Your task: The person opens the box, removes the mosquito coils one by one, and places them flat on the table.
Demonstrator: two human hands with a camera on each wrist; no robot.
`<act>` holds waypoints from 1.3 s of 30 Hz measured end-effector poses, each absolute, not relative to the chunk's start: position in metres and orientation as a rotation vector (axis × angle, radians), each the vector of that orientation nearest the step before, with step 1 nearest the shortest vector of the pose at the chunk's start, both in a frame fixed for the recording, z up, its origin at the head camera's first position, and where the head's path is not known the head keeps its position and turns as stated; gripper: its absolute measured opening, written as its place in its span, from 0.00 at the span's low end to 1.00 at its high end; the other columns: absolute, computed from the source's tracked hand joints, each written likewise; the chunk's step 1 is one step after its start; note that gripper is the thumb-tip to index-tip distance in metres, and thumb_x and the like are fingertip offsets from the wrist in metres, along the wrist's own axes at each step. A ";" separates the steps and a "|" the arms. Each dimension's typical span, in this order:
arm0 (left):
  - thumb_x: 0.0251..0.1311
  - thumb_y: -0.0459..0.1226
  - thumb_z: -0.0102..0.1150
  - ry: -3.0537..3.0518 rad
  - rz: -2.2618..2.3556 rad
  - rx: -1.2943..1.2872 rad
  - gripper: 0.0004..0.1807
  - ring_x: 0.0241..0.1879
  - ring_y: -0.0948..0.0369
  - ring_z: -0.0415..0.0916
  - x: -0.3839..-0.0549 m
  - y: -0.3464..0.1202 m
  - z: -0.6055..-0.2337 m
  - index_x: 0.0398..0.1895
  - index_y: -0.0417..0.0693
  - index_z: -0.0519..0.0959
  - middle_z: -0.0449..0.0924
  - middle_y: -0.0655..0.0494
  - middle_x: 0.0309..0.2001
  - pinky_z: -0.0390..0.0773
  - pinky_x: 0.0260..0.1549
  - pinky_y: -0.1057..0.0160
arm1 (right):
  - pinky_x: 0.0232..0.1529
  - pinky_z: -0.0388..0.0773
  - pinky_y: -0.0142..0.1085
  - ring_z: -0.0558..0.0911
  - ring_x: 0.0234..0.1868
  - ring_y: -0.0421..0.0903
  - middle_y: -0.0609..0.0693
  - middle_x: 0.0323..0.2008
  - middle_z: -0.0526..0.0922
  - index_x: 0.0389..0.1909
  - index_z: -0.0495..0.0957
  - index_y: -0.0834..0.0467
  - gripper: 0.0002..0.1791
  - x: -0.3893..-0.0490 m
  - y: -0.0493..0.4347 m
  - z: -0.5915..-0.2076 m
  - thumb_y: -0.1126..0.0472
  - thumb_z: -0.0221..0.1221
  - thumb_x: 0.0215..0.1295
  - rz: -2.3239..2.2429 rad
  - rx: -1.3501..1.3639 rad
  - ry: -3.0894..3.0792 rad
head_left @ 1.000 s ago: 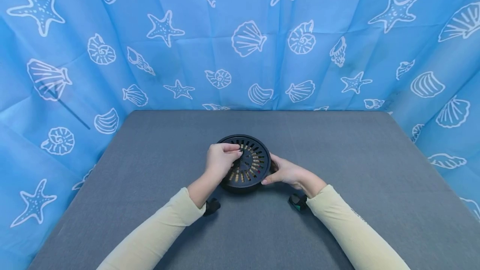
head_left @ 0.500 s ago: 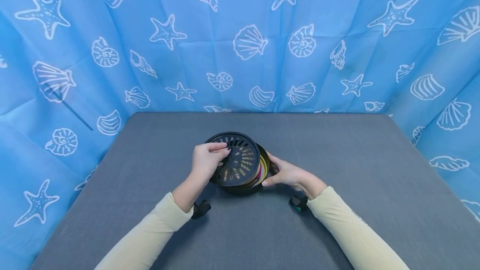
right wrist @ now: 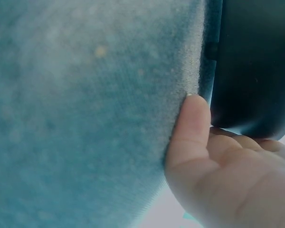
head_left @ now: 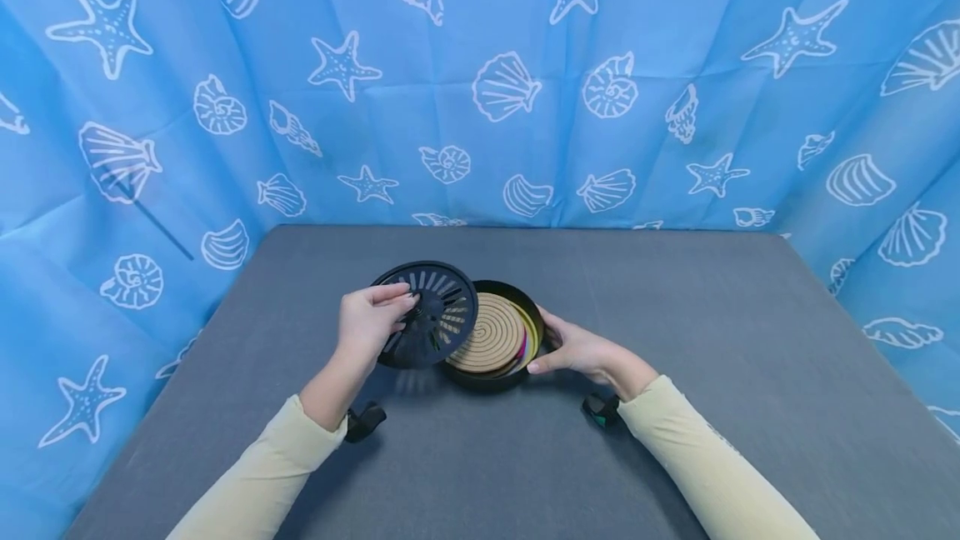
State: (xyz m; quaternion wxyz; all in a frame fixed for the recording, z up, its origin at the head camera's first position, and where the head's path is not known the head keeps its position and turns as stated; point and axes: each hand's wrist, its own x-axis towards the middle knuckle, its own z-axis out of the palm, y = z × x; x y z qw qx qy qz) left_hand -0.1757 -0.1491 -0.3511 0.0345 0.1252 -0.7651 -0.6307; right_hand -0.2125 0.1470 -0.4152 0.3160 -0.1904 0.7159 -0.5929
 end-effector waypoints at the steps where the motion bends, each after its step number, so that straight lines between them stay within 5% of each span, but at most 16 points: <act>1: 0.64 0.32 0.61 -2.349 -1.940 0.394 0.17 0.50 0.54 0.81 -0.176 -0.152 -0.351 0.54 0.35 0.80 0.80 0.41 0.53 0.83 0.40 0.60 | 0.72 0.37 0.57 0.37 0.75 0.62 0.64 0.76 0.36 0.77 0.32 0.59 0.57 -0.213 0.147 -0.416 0.70 0.64 0.60 -1.566 -0.505 1.882; 11: 0.65 0.33 0.61 -2.290 -1.937 0.488 0.17 0.42 0.67 0.82 -0.178 -0.175 -0.353 0.55 0.36 0.79 0.82 0.44 0.50 0.82 0.32 0.71 | 0.71 0.37 0.58 0.37 0.74 0.63 0.66 0.75 0.35 0.77 0.32 0.61 0.57 -0.214 0.147 -0.415 0.70 0.65 0.59 -1.572 -0.486 1.882; 23: 0.67 0.34 0.57 -2.238 -1.939 0.552 0.18 0.37 0.74 0.80 -0.185 -0.196 -0.364 0.59 0.36 0.77 0.79 0.41 0.54 0.82 0.33 0.71 | 0.71 0.37 0.58 0.37 0.74 0.64 0.67 0.75 0.34 0.76 0.31 0.62 0.58 -0.214 0.148 -0.416 0.69 0.65 0.59 -1.572 -0.502 1.879; 39: 0.69 0.34 0.55 -2.243 -1.892 0.590 0.19 0.46 0.68 0.80 -0.205 -0.215 -0.376 0.61 0.36 0.75 0.77 0.41 0.57 0.81 0.33 0.73 | 0.71 0.37 0.58 0.38 0.74 0.64 0.67 0.75 0.35 0.76 0.31 0.62 0.57 -0.215 0.146 -0.419 0.70 0.64 0.59 -1.569 -0.539 1.868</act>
